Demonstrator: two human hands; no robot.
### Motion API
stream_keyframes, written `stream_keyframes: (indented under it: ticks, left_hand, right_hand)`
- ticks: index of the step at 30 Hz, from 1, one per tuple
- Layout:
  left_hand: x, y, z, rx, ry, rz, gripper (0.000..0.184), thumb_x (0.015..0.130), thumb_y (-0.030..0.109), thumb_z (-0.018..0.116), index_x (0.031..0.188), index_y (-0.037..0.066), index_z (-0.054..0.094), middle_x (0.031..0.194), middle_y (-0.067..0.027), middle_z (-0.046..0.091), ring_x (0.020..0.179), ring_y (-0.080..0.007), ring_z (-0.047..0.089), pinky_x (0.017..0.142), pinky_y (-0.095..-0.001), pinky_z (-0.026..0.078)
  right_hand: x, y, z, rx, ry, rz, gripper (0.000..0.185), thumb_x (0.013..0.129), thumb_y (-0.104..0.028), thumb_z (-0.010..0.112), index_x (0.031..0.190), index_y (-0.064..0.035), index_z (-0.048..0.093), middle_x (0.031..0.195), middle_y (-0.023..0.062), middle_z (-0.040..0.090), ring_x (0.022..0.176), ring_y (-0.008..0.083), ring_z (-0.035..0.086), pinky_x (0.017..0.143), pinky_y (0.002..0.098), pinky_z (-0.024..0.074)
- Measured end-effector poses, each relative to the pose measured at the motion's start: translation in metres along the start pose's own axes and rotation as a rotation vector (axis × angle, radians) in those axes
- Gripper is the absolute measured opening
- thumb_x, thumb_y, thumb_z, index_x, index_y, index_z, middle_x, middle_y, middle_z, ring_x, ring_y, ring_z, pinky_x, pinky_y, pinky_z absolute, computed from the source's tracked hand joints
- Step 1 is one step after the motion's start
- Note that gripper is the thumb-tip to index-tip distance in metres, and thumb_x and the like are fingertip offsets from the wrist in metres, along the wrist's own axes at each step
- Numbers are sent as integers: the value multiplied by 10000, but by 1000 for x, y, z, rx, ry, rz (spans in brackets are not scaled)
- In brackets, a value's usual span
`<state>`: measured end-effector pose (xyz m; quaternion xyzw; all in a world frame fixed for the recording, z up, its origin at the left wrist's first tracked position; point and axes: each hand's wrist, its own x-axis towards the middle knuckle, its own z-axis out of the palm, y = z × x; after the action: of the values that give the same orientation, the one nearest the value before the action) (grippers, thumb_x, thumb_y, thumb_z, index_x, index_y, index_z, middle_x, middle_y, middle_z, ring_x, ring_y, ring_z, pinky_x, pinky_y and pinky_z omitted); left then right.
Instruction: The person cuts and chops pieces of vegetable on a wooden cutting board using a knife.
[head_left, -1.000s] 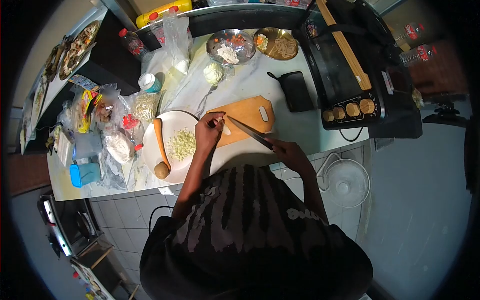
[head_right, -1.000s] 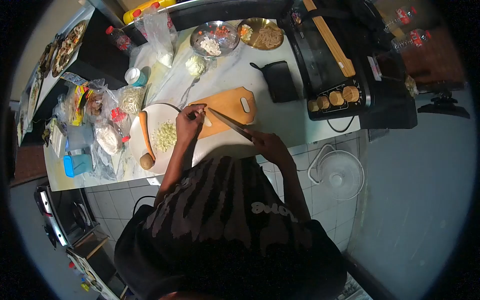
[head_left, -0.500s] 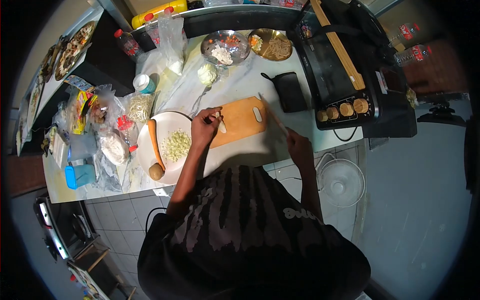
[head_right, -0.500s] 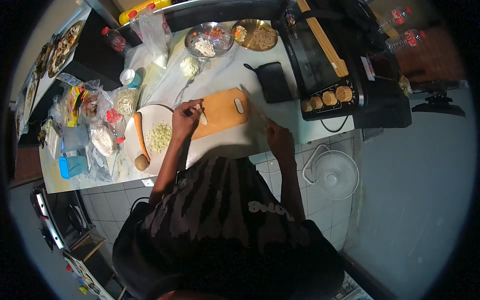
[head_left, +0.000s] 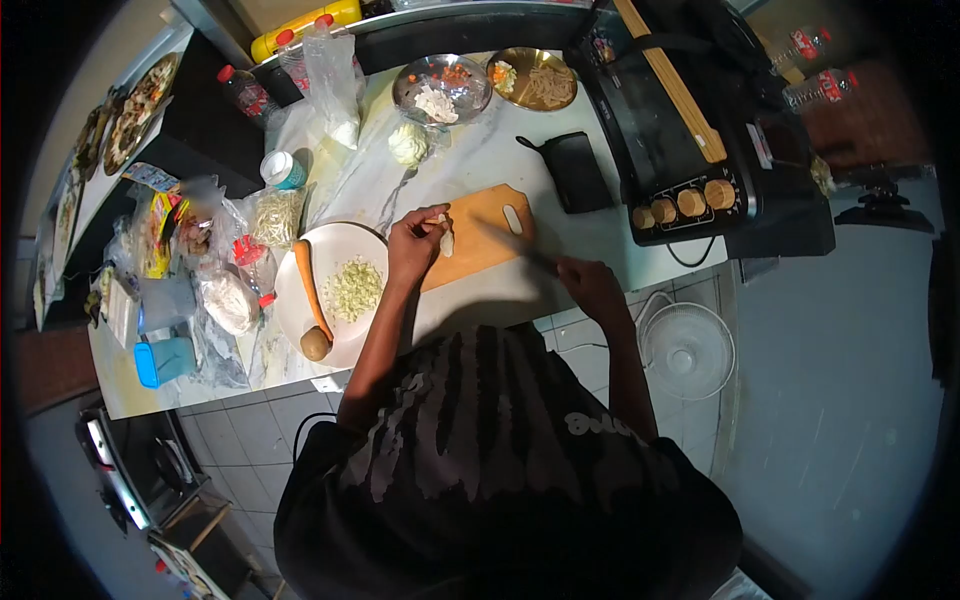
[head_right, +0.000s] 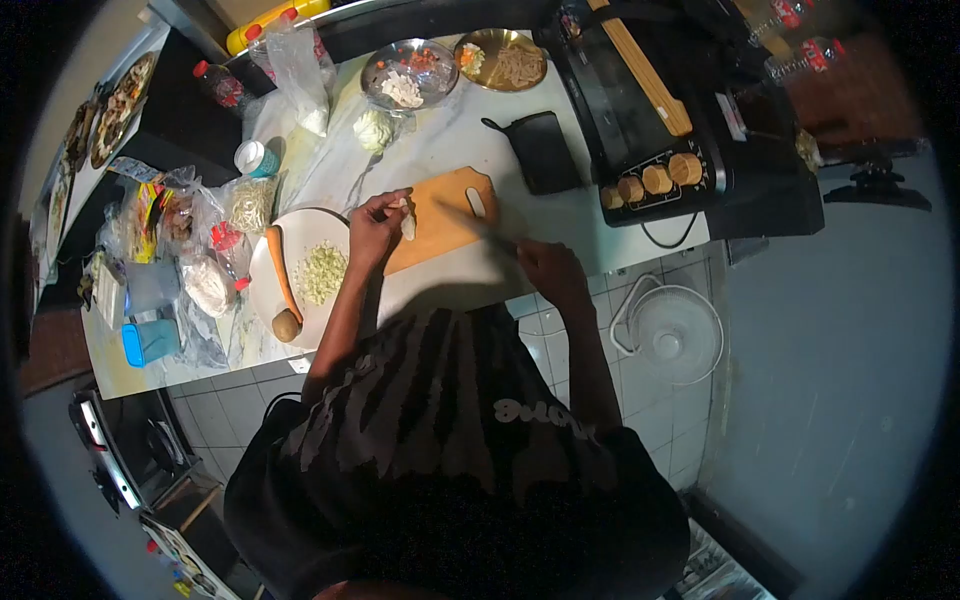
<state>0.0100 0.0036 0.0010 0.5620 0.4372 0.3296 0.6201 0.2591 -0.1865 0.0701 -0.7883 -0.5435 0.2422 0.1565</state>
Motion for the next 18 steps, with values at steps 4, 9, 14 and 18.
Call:
stream_keyframes:
  ticks: [4,9,14,18]
  left_hand:
    - [4,-5,-4,20,-20,-41,298,882,9,715,1180,8,701,835,-8,691,669,-47,562,599,-211,448]
    - [4,2,-1,23,6,6,286,886,38,716,1170,10,705,834,-43,724,685,-54,597,611,-213,459]
    - [3,-4,-4,-3,1,0,282,887,40,716,1166,2,704,877,-53,729,724,-65,621,633,-217,472]
    - [6,-12,-4,33,0,-17,282,894,34,703,1174,-6,698,898,-60,731,737,-72,635,647,-218,483]
  right_hand:
    - [4,-7,2,-6,198,94,276,951,-285,582,1093,-96,724,877,195,702,825,406,678,754,513,538]
    - [3,5,17,23,72,-28,280,961,-274,574,1147,-113,707,853,179,702,822,389,684,746,501,539]
    - [8,1,13,-58,223,-3,265,966,-255,563,1156,-134,703,852,176,685,788,390,675,719,500,535]
    - [12,-9,30,22,132,-142,257,967,-235,560,1161,-131,691,825,174,664,775,394,665,702,491,532]
